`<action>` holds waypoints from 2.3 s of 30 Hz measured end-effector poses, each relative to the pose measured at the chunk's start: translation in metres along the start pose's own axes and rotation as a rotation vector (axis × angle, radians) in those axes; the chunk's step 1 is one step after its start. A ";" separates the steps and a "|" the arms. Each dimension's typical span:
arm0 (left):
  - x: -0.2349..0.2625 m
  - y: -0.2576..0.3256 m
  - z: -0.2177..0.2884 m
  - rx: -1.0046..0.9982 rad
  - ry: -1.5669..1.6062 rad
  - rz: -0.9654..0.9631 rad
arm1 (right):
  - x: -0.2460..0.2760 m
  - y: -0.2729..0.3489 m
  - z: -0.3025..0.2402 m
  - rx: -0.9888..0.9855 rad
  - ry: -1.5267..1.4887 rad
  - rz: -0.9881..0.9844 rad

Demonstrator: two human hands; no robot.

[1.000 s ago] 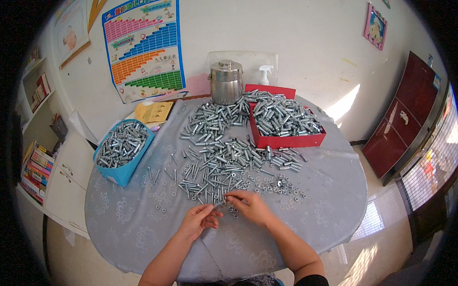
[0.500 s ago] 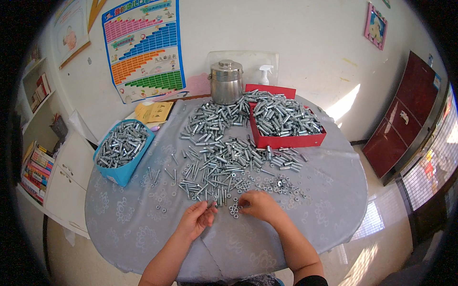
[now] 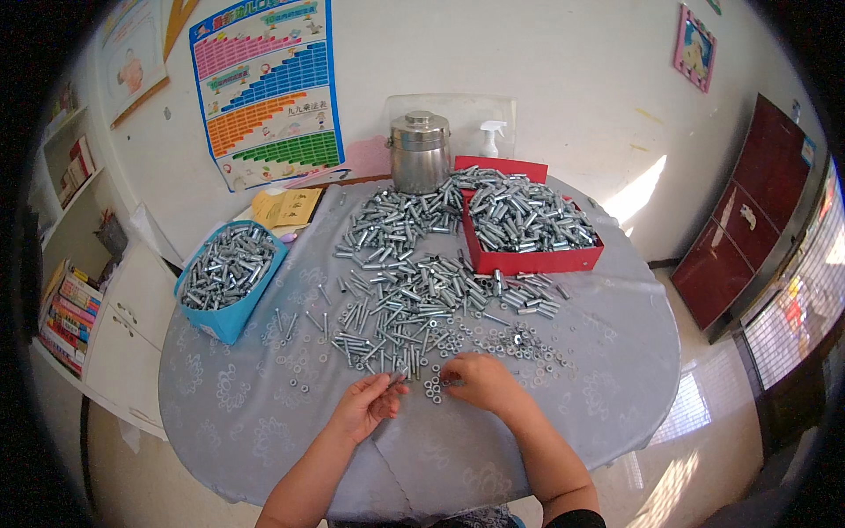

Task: The person sits at a table and repeatedly picks up bolts and washers from a large pile. They thread the washers onto the bolts by hand and place the assembled fasteners into a red box. The process is continuous and repetitive throughout the clip.

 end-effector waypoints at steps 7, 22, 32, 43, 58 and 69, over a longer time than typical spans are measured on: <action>0.000 0.002 0.000 -0.004 -0.066 0.040 | 0.003 -0.002 -0.005 -0.027 -0.068 0.081; -0.001 0.002 -0.003 -0.001 -0.196 0.096 | 0.009 -0.008 -0.028 0.065 -0.567 0.177; 0.002 0.004 -0.004 0.019 -0.214 0.069 | 0.007 -0.007 -0.030 0.028 -0.559 0.121; 0.008 0.001 -0.002 -0.113 -0.216 0.152 | -0.010 -0.006 -0.019 -0.121 -0.634 0.178; 0.009 0.002 0.002 -0.145 -0.182 0.196 | -0.016 -0.007 -0.015 -0.095 -0.579 0.087; -0.006 0.004 0.001 -0.276 -0.442 0.171 | -0.019 -0.007 -0.021 -0.129 -0.573 0.025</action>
Point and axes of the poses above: each hand's wrist, its own y-axis away from the middle knuckle, its own x-axis out of the back of the hand, z = x × y, the point moved 4 cm from there along -y, towards the middle knuckle, and after that the axes turned 7 degrees about y, right-handed, at the moved point
